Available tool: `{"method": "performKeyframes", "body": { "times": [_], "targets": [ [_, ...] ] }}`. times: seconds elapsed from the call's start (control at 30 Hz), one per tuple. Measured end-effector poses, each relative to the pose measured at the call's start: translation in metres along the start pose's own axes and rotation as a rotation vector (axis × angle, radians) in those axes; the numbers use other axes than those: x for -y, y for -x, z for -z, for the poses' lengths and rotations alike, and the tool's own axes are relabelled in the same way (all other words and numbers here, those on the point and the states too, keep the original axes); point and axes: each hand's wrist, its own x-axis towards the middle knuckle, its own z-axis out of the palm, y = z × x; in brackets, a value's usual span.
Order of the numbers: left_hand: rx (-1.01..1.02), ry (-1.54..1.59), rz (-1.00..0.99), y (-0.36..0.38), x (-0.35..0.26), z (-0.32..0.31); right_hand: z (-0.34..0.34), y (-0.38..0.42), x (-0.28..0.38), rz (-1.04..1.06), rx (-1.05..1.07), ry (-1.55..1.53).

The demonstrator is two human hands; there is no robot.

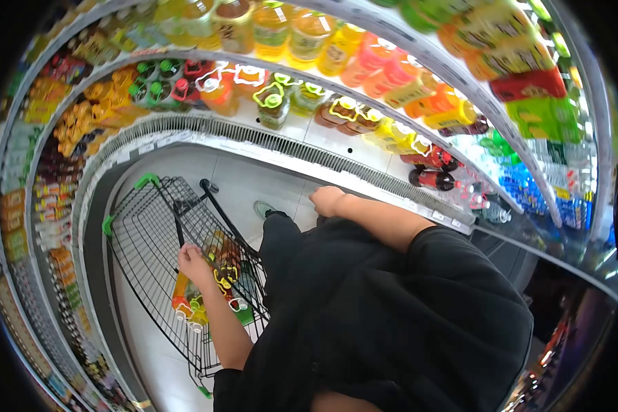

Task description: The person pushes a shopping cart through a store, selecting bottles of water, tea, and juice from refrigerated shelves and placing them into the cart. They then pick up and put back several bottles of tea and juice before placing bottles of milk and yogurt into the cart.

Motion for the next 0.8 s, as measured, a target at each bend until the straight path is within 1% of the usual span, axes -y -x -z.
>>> {"method": "performKeyframes", "body": {
  "times": [0.07, 0.13, 0.17, 0.2, 0.3, 0.37, 0.4, 0.5, 0.57, 0.67, 0.73, 0.77, 0.8],
  "targets": [
    [0.115, 0.028, -0.070, 0.015, -0.015, -0.046, -0.012, 0.028, -0.031, -0.055, -0.092, -0.105],
    [0.313, 0.025, -0.111, 0.047, -0.046, -0.097, -0.028, 0.052, -0.057, -0.105, -0.164, -0.192],
    [0.403, 0.052, -0.150, 0.058, -0.044, -0.125, -0.038, 0.061, -0.071, -0.128, -0.193, -0.227],
    [0.503, 0.016, -0.193, 0.076, -0.055, -0.149, -0.047, 0.072, -0.085, -0.153, -0.222, -0.260],
    [0.703, -0.113, -0.404, 0.133, -0.089, -0.213, -0.068, 0.112, -0.119, -0.182, -0.368, -0.350],
    [0.820, -0.197, -0.575, 0.173, -0.115, -0.242, -0.080, 0.138, -0.140, -0.236, -0.447, -0.399],
    [0.845, -0.218, -0.666, 0.190, -0.126, -0.254, -0.089, 0.150, -0.150, -0.265, -0.483, -0.425],
    [0.985, -0.296, -0.811, 0.224, -0.145, -0.278, -0.109, 0.182, -0.177, -0.367, -0.524, -0.509],
    [1.042, -0.303, -0.808, 0.235, -0.150, -0.287, -0.121, 0.196, -0.191, -0.422, -0.534, -0.559],
    [1.099, -0.334, -0.815, 0.240, -0.161, -0.293, -0.149, 0.203, -0.205, -0.488, -0.714, -0.630],
    [1.126, -0.379, -0.797, 0.236, -0.167, -0.293, -0.153, 0.210, -0.205, -0.531, -0.749, -0.703],
    [1.150, -0.372, -0.712, 0.232, -0.166, -0.295, -0.154, 0.212, -0.204, -0.543, -0.777, -0.728],
    [1.167, -0.362, -0.716, 0.227, -0.166, -0.297, -0.154, 0.214, -0.201, -0.556, -0.808, -0.754]
  ]
}}
